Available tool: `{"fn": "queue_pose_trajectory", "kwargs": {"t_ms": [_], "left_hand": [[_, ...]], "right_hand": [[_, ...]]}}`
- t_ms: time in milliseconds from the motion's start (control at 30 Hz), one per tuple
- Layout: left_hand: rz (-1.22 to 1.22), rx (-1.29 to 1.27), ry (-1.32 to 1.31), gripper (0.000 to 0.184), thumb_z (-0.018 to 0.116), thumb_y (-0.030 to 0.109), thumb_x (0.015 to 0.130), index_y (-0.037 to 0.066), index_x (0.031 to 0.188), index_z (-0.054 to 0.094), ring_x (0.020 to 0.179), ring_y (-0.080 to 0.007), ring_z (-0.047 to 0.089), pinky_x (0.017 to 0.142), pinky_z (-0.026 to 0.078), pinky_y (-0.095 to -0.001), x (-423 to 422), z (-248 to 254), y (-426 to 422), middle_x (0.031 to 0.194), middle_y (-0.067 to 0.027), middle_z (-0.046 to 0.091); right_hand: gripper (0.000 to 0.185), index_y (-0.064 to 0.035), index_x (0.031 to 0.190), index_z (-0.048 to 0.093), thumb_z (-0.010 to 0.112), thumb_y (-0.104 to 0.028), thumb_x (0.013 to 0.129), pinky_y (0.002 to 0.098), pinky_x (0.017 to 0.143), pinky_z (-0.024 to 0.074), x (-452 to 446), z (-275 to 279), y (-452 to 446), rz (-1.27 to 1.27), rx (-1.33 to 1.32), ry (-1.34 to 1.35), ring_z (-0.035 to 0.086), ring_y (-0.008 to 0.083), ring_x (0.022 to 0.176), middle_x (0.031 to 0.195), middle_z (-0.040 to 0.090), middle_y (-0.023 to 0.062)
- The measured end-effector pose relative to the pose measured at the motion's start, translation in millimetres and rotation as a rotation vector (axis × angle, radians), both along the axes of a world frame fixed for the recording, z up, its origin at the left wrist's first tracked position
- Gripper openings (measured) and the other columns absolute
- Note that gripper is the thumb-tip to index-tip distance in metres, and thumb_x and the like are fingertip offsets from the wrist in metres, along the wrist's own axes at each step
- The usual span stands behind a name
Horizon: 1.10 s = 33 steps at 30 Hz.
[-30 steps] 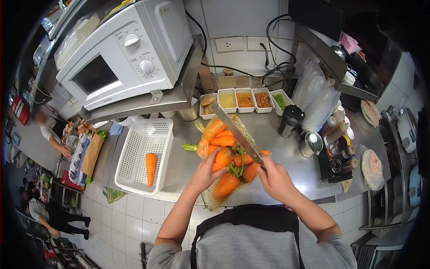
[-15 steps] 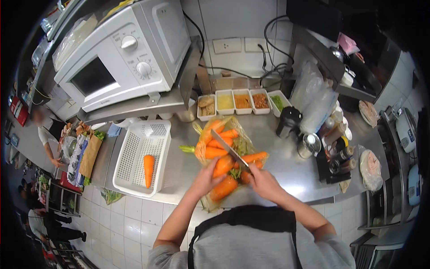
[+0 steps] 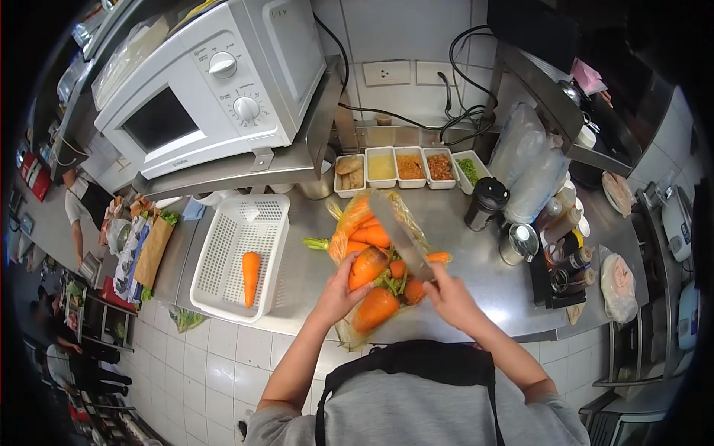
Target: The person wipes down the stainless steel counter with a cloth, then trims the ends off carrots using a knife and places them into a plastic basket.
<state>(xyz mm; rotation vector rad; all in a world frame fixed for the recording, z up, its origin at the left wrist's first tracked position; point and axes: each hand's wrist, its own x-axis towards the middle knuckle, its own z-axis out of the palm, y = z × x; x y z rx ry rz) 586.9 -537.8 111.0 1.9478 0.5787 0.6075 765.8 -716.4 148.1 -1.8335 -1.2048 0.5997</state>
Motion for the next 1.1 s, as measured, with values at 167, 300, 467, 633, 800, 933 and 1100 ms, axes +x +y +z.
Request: {"fn": "queue_pose_trajectory", "kwargs": {"t_ms": [167, 300, 467, 633, 800, 933, 1100], "left_hand": [[0.129, -0.771, -0.456, 0.043, 0.065, 0.007, 0.083, 0.009, 0.121, 0.044, 0.093, -0.0178, 0.059, 0.079, 0.051, -0.039, 14, -29, 19, 0.105, -0.0024, 0.055], [0.286, -1.183, -0.959, 0.03, 0.067, 0.006, 0.08, 0.012, 0.104, 0.049, 0.097, -0.0159, 0.057, 0.087, 0.048, -0.0407, 39, -12, 27, 0.101, -0.0013, 0.055], [0.44, -1.083, -1.19, 0.028, 0.065, -0.001, 0.078, 0.012, 0.096, 0.049, 0.088, -0.0139, 0.055, 0.089, 0.046, -0.0355, 58, -29, 46, 0.094, -0.0003, 0.054], [0.496, -0.995, -1.249, 0.029, 0.062, -0.007, 0.076, 0.009, 0.095, 0.048, 0.086, -0.0138, 0.052, 0.089, 0.044, -0.0312, 68, -14, 37, 0.092, -0.0007, 0.053], [0.549, -0.866, -1.283, 0.03, 0.06, -0.01, 0.075, 0.007, 0.096, 0.048, 0.085, -0.0139, 0.052, 0.086, 0.045, -0.0295, 72, -12, 40, 0.093, -0.0018, 0.052], [0.554, -0.854, -1.277, 0.027, 0.06, -0.01, 0.075, 0.008, 0.094, 0.05, 0.085, -0.0137, 0.052, 0.086, 0.045, -0.0292, 75, -6, 36, 0.092, -0.0015, 0.052], [0.544, -0.886, -1.307, 0.024, 0.061, -0.007, 0.076, 0.008, 0.092, 0.051, 0.087, -0.0135, 0.052, 0.087, 0.044, -0.0291, 79, 10, 30, 0.092, -0.0011, 0.053]], "right_hand": [[0.03, -0.004, 0.118, 0.044, 0.055, -0.008, 0.09, 0.0353, 0.07, 0.0489, 5, 5, -3, -0.029, 0.022, 0.032, 0.066, 0.0273, 0.079, 0.083, 0.065, 0.0171], [0.026, -0.0028, 0.112, 0.041, 0.053, -0.008, 0.09, 0.0424, 0.068, 0.0479, -18, -13, -5, 0.013, 0.027, 0.093, 0.063, 0.0393, 0.08, 0.082, 0.063, 0.0234], [0.025, -0.0014, 0.111, 0.038, 0.051, -0.007, 0.09, 0.0478, 0.068, 0.0466, -34, -11, 1, 0.028, 0.041, 0.144, 0.06, 0.0463, 0.082, 0.083, 0.062, 0.0276], [0.027, -0.0017, 0.114, 0.038, 0.05, -0.007, 0.09, 0.0462, 0.07, 0.0471, -38, -17, 5, 0.012, -0.007, 0.095, 0.061, 0.0445, 0.085, 0.085, 0.063, 0.0262], [0.029, -0.0029, 0.116, 0.038, 0.05, -0.007, 0.09, 0.0458, 0.072, 0.0477, -43, -13, 2, -0.021, 0.057, 0.061, 0.061, 0.0444, 0.088, 0.087, 0.063, 0.0258], [0.026, -0.0016, 0.112, 0.037, 0.05, -0.006, 0.09, 0.0482, 0.067, 0.0465, -46, -21, 8, -0.005, 0.076, 0.031, 0.06, 0.046, 0.082, 0.083, 0.062, 0.0272], [0.025, -0.0015, 0.111, 0.037, 0.05, -0.006, 0.09, 0.047, 0.066, 0.0466, -44, -31, 15, -0.019, 0.098, 0.083, 0.061, 0.0448, 0.08, 0.082, 0.062, 0.0266]]}}
